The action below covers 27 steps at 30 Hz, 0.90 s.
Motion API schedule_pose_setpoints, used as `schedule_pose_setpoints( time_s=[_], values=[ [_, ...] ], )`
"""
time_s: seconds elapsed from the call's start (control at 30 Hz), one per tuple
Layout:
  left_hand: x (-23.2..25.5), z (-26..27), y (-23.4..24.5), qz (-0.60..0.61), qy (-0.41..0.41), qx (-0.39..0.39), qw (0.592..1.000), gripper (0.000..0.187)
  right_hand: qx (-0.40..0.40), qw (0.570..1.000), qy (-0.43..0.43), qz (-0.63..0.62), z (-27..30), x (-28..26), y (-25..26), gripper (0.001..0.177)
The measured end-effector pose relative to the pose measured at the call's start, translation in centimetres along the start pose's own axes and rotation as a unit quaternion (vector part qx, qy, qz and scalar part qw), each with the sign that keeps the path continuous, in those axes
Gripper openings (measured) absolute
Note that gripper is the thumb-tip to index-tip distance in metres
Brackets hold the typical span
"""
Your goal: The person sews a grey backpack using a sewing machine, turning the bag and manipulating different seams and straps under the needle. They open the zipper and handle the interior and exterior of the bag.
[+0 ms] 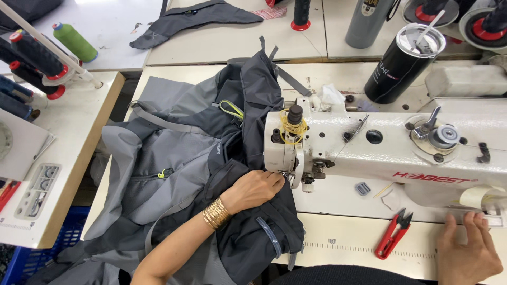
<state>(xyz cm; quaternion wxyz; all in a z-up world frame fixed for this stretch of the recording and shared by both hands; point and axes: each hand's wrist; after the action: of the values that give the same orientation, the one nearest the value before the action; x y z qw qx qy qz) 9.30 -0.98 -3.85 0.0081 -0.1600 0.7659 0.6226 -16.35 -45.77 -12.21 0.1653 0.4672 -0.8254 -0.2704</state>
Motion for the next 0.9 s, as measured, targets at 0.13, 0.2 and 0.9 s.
schedule_pose_setpoints(
  time_s=[0.13,0.2,0.9],
  values=[
    [0.6,0.2,0.9,0.01,-0.013,0.019,1.0,0.021,0.002,0.999,-0.012,0.052,0.7,0.6,-1.0,0.022],
    [0.9,0.3,1.3,0.005,-0.018,0.013,1.0,0.022,0.014,0.999,-0.013,0.042,-0.8,-0.1,0.3,0.024],
    [1.6,0.9,5.6,-0.093,-0.002,-0.027,0.995,0.017,-0.122,0.916,0.279,-0.262,-3.4,-19.9,8.6,0.079]
  ],
)
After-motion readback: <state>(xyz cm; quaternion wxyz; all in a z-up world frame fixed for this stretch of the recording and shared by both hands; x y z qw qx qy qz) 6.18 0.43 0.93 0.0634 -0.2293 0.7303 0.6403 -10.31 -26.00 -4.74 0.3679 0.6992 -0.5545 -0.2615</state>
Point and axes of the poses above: each hand's wrist, its own z-axis away from the middle knuckle, its own y-axis out of the back of the hand, x = y × z, and after that the axes turned 2 degrees about -z, right-handed
